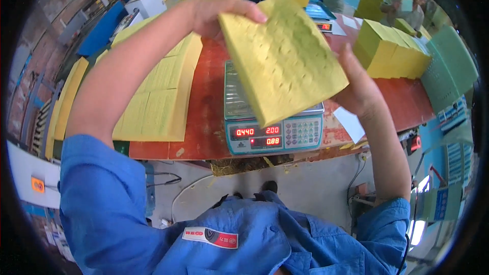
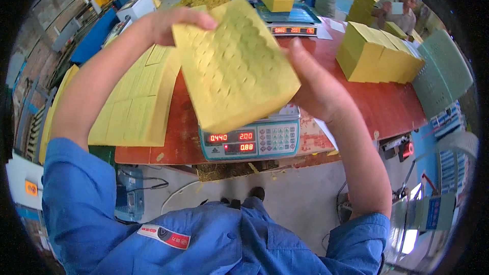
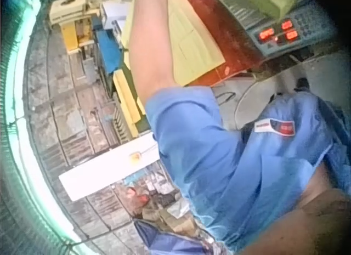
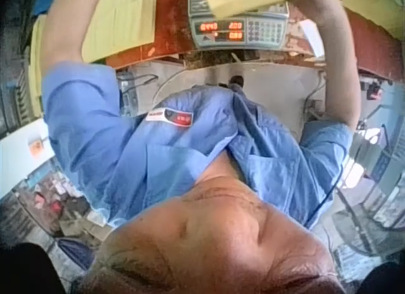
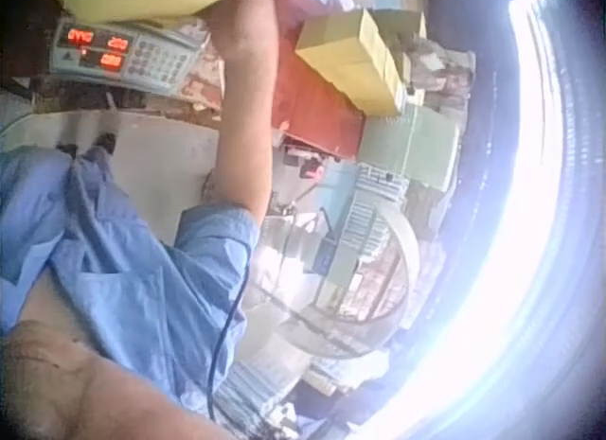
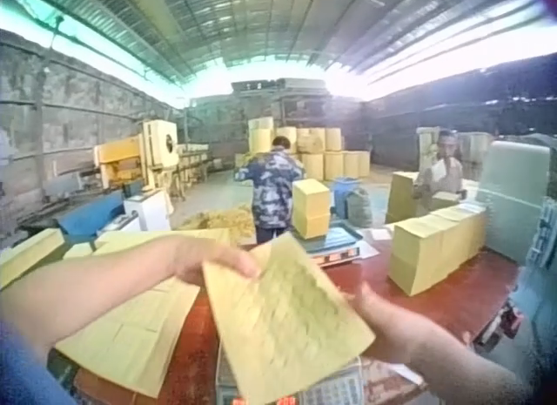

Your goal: Weighing and stacking yellow textured paper sheets on a digital scale in a factory production setting.

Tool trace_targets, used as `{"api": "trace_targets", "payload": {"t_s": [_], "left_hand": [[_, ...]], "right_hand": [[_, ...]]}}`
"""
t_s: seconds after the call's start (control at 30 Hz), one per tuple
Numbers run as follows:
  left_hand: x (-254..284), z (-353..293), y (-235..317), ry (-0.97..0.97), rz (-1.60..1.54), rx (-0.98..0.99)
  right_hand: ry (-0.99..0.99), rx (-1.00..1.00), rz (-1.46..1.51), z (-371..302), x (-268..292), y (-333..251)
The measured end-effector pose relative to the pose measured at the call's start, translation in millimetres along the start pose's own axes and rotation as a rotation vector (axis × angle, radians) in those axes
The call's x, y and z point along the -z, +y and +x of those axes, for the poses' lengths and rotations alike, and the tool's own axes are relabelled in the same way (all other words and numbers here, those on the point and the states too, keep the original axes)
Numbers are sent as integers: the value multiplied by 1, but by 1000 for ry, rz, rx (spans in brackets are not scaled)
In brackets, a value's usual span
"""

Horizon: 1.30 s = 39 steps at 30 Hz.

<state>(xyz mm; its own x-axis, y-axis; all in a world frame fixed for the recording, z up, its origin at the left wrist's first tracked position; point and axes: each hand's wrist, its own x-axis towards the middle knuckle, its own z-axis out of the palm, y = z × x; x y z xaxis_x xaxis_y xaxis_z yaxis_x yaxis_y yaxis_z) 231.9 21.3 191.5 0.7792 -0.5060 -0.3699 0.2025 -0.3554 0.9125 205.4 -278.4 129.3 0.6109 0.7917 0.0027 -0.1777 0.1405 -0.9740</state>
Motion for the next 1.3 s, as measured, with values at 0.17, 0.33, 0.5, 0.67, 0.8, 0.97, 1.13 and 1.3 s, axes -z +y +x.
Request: {"api": "trace_targets", "payload": {"t_s": [0.17,0.33,0.5,0.67,0.8,0.97,1.13,1.3], "left_hand": [[10,39,14,86,105,4],[30,58,6,108,133,14],[61,77,-16,54,-155,-141],[72,102,-72,154,-330,-304],[65,113,-94,184,-336,-332],[59,120,-103,284,-371,-343],[50,131,-116,391,-374,-354],[6,124,-139,505,-404,-582]], "right_hand": [[-46,24,23,21,45,-13],[228,-63,-105,41,33,-16],[357,-90,-71,57,32,-14],[502,-102,-54,68,34,3],[596,-124,-63,76,30,12],[540,-152,-78,79,33,13],[578,-167,-148,80,23,9],[461,-228,-280,75,39,6]]}}
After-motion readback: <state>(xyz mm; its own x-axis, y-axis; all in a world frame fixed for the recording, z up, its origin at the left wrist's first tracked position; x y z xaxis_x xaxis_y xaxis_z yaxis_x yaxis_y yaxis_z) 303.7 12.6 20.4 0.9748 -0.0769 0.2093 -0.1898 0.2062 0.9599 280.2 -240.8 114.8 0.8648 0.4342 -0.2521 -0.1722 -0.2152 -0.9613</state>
